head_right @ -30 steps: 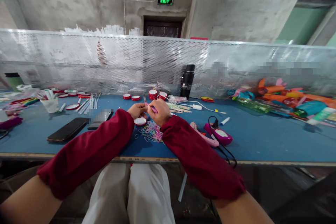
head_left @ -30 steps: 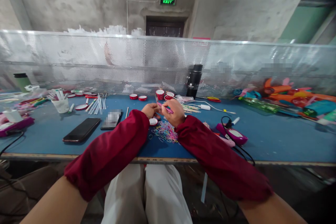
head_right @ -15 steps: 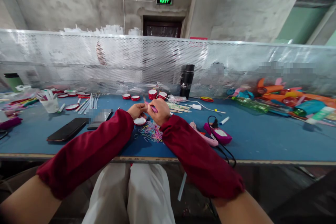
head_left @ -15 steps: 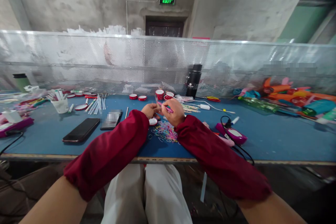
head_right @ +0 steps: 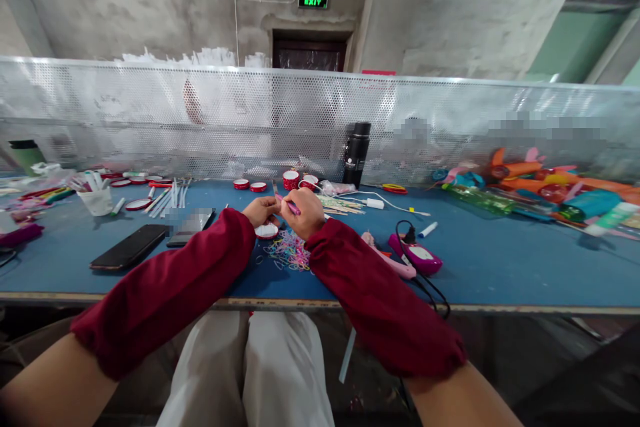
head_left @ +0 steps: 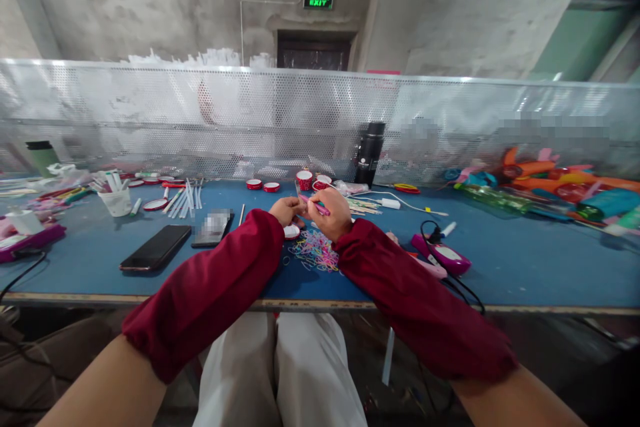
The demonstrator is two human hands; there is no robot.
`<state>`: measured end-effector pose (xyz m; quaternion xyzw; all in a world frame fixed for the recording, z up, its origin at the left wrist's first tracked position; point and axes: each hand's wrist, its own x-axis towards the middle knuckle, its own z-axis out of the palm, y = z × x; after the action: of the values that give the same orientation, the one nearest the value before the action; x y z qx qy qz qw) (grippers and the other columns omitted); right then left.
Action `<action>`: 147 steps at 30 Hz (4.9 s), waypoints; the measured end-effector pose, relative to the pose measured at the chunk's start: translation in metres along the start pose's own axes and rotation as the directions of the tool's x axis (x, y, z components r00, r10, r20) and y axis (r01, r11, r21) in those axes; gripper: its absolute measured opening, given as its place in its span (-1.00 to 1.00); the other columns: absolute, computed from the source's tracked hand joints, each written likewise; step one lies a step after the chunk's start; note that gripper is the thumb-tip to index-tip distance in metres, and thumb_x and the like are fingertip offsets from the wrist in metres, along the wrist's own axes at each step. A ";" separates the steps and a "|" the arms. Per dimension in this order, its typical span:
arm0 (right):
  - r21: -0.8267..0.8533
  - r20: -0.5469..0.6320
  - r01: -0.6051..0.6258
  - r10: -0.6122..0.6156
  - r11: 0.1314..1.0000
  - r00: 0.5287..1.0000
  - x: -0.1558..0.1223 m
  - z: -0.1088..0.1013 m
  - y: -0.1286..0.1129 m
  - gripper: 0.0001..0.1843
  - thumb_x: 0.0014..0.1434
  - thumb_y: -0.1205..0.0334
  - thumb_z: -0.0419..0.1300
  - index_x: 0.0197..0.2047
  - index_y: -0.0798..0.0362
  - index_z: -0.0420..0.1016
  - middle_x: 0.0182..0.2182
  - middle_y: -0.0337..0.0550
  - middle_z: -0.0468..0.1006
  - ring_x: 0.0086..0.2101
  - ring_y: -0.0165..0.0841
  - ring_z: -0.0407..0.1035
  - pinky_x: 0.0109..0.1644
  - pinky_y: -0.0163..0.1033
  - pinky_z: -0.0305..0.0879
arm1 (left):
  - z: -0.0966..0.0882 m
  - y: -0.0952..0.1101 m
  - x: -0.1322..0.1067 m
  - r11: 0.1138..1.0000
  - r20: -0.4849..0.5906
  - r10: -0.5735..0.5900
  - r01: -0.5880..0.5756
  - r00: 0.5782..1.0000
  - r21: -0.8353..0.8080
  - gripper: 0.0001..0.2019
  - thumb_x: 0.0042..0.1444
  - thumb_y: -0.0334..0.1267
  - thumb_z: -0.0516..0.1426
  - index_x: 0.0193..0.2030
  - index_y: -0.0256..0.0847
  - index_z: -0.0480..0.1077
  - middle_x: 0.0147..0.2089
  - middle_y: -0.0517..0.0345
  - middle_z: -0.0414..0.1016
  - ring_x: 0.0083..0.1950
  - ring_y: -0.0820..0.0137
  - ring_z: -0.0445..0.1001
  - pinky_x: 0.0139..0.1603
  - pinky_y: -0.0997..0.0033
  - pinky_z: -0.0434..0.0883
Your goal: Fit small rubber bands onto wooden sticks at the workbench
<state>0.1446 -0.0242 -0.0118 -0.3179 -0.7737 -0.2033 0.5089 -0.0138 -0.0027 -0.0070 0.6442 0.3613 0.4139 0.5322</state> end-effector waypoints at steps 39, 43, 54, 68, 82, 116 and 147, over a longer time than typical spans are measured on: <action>0.002 0.001 -0.010 0.010 1.000 1.000 0.000 -0.002 -0.001 -0.92 0.15 0.29 0.12 -0.39 -0.01 0.38 -0.43 -0.16 0.42 -0.32 -0.29 0.29 -0.21 -0.15 0.22 | -0.002 -0.002 0.002 0.999 0.040 0.019 -0.021 0.999 0.047 -0.91 0.14 -0.38 0.08 -0.35 -0.33 0.37 -0.41 0.12 0.53 -0.63 0.55 0.40 -0.61 0.57 0.21; 0.010 0.009 -0.007 0.007 1.000 1.000 0.001 -0.003 0.000 -0.93 0.14 0.29 0.13 -0.39 -0.01 0.38 -0.44 -0.17 0.43 -0.33 -0.29 0.29 -0.22 -0.15 0.22 | -0.004 -0.005 0.005 0.999 0.042 0.019 -0.020 0.999 0.024 -0.89 0.11 -0.29 0.15 -0.33 -0.32 0.38 -0.39 0.11 0.54 -0.62 0.55 0.40 -0.63 0.59 0.17; -0.016 0.004 -0.008 0.008 1.000 1.000 0.000 -0.002 -0.001 -0.92 0.15 0.28 0.13 -0.40 -0.01 0.38 -0.45 -0.16 0.43 -0.33 -0.29 0.29 -0.21 -0.14 0.21 | -0.005 -0.007 0.008 1.000 0.022 0.013 -0.013 1.000 0.010 -0.84 0.09 -0.23 0.17 -0.30 -0.31 0.38 -0.37 0.10 0.54 -0.62 0.56 0.40 -0.68 0.61 0.07; -0.004 -0.018 -0.012 0.012 1.000 1.000 0.001 -0.003 -0.001 -0.94 0.12 0.31 0.14 -0.39 -0.02 0.39 -0.44 -0.16 0.43 -0.33 -0.28 0.30 -0.21 -0.15 0.22 | -0.004 -0.004 0.005 1.000 0.023 -0.004 0.004 1.000 -0.011 -0.82 0.09 -0.22 0.19 -0.27 -0.31 0.40 -0.37 0.11 0.54 -0.62 0.57 0.39 -0.65 0.61 0.10; -0.009 -0.018 -0.011 0.011 1.000 1.000 0.000 -0.003 -0.001 -0.92 0.15 0.28 0.13 -0.40 -0.02 0.38 -0.44 -0.16 0.44 -0.33 -0.29 0.30 -0.23 -0.14 0.22 | -0.004 -0.004 0.004 1.000 0.010 -0.004 0.004 1.000 0.006 -0.80 0.10 -0.19 0.18 -0.25 -0.31 0.40 -0.35 0.10 0.54 -0.62 0.56 0.39 -0.65 0.59 0.05; -0.029 -0.027 0.012 -0.013 0.999 1.000 0.003 -0.006 -0.003 -0.91 0.15 0.29 0.12 -0.40 -0.01 0.37 -0.45 -0.16 0.44 -0.34 -0.29 0.28 -0.22 -0.15 0.20 | -0.008 -0.013 0.010 0.999 0.085 0.042 -0.045 0.995 0.030 -0.72 0.08 -0.11 0.18 -0.23 -0.32 0.40 -0.28 0.01 0.55 -0.62 0.55 0.40 -0.68 0.59 0.01; -0.036 -0.015 0.002 -0.003 0.999 1.000 0.002 -0.004 -0.003 -0.92 0.14 0.29 0.12 -0.40 -0.02 0.38 -0.45 -0.17 0.44 -0.33 -0.28 0.29 -0.22 -0.14 0.22 | -0.007 -0.011 0.008 0.997 0.079 0.044 -0.049 0.996 0.057 -0.76 0.07 -0.13 0.18 -0.29 -0.31 0.39 -0.32 0.06 0.55 -0.62 0.58 0.39 -0.67 0.60 0.00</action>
<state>0.1443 -0.0282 -0.0083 -0.3245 -0.7665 -0.2200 0.5086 -0.0172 0.0090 -0.0165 0.6832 0.3373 0.3902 0.5169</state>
